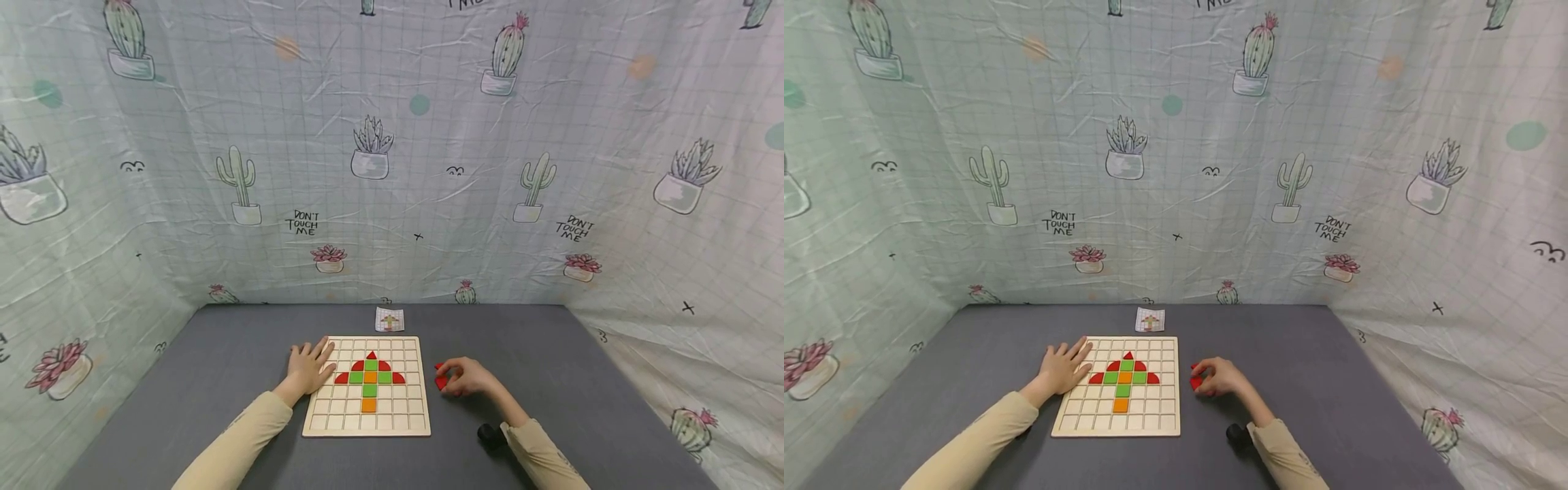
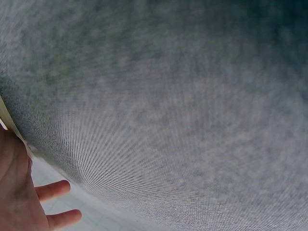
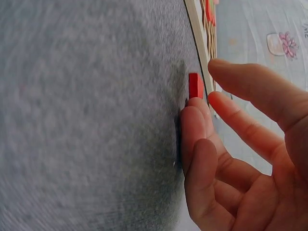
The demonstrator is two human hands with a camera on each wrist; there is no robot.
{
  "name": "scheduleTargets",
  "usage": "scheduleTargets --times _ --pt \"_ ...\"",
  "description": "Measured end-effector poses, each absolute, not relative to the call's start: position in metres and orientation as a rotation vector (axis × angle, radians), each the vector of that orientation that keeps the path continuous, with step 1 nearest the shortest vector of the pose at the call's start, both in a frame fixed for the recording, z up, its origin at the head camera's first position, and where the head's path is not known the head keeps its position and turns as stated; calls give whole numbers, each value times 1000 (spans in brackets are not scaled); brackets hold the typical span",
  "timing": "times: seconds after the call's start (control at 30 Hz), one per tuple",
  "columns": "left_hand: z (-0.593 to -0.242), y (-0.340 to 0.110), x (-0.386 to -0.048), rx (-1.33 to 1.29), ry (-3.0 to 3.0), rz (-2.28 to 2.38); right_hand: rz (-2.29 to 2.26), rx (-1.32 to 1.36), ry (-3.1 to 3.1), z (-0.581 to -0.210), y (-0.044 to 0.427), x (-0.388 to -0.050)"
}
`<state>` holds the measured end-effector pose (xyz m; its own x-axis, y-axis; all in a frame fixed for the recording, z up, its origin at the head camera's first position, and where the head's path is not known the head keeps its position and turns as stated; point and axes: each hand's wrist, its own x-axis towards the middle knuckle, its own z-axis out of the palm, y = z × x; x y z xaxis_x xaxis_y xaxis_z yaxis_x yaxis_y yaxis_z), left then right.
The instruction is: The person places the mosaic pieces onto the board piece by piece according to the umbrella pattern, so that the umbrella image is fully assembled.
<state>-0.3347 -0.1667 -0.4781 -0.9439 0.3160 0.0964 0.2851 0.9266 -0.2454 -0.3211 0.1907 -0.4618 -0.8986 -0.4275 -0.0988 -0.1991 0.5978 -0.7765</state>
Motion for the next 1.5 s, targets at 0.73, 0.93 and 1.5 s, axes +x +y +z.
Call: scheduleTargets --times 0.73,0.93,1.5 --pt "-528 -181 -371 -472 -2860 373 -1073 -417 2676 -466 185 -329" --pt "-500 -173 -352 -465 -2918 335 -1042 -407 2695 -466 184 -330" --pt "-479 -167 -337 -455 -2961 369 -1024 -474 2682 -464 184 -330"
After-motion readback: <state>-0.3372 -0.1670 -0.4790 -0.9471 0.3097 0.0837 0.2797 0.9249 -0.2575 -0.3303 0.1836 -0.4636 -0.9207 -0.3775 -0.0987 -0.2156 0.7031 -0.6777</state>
